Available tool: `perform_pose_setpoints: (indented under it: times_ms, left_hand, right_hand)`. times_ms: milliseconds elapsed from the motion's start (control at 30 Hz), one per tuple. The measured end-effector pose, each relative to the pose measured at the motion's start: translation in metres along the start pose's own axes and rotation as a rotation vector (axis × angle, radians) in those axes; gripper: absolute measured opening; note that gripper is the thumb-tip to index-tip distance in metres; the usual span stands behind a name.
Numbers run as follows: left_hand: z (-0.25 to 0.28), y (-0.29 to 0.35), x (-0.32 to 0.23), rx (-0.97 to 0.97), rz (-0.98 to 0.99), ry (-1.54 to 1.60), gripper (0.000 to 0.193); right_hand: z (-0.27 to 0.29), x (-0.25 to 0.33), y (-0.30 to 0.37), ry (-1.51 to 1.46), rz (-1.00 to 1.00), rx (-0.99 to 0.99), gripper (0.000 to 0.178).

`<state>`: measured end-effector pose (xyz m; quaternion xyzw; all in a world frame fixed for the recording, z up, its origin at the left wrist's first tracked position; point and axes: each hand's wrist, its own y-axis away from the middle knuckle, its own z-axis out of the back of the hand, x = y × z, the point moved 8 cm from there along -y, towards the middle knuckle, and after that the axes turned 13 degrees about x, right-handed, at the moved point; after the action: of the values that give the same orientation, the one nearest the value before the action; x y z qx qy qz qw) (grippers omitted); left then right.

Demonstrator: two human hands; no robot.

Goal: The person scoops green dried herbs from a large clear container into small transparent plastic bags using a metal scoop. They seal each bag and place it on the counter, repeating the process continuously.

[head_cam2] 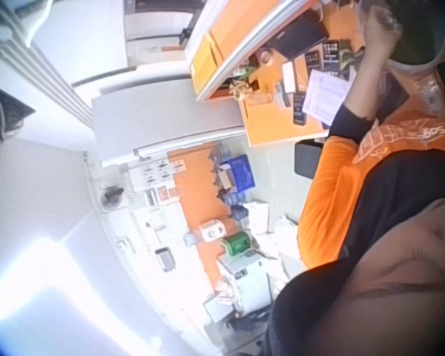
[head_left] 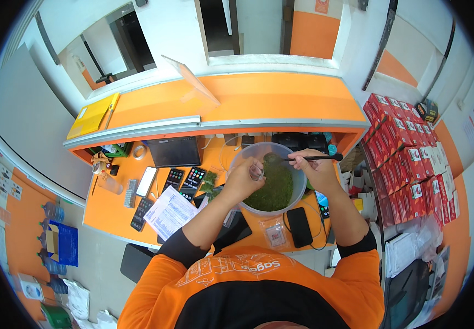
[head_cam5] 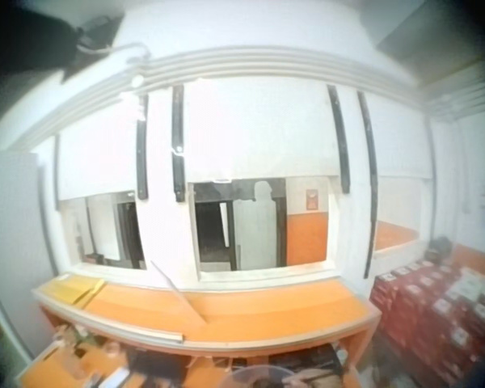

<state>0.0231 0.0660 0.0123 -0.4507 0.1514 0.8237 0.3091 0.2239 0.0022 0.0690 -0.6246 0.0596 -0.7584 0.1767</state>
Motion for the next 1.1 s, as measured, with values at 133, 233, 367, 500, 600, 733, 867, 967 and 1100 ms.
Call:
perform_pose_setpoints:
  times_ms: [133,233,367,500,600,733,867,967,1100]
  left_hand:
    - [0.002,0.000,0.016,0.070,-0.064,0.466,0.034]
    - [-0.006,0.003,0.018,0.186,-0.030,0.736,0.036]
    - [-0.003,0.004,0.015,0.151,-0.059,0.497,0.042]
    - [-0.011,0.003,0.007,0.069,-0.110,0.405,0.050]
    - [-0.009,0.003,0.001,-0.022,-0.147,0.380,0.053]
    - [0.000,0.006,0.001,-0.098,-0.097,0.314,0.057]
    - [-0.001,0.008,0.007,-0.158,-0.111,0.310,0.061]
    - [0.001,0.011,0.004,-0.224,-0.127,0.251,0.065]
    - [0.006,0.017,-0.017,-0.255,-0.154,0.099,0.073]
  right_hand:
    - [-0.007,0.006,0.010,0.442,0.086,0.118,0.023]
    - [-0.021,-0.014,0.024,0.764,0.098,0.271,0.030]
    - [-0.035,0.020,0.021,0.751,0.107,0.194,0.037]
    - [-0.057,0.019,0.026,0.171,0.000,0.025,0.041]
    - [-0.086,0.057,0.033,0.575,0.390,0.036,0.041]
    - [-0.062,0.037,0.038,0.879,0.110,-0.222,0.044]
    - [-0.095,0.059,0.043,0.926,0.348,0.052,0.052]
    - [-0.080,0.045,0.039,1.047,0.120,-0.116,0.058]
    - [-0.075,0.031,0.049,0.719,0.164,-0.198,0.056]
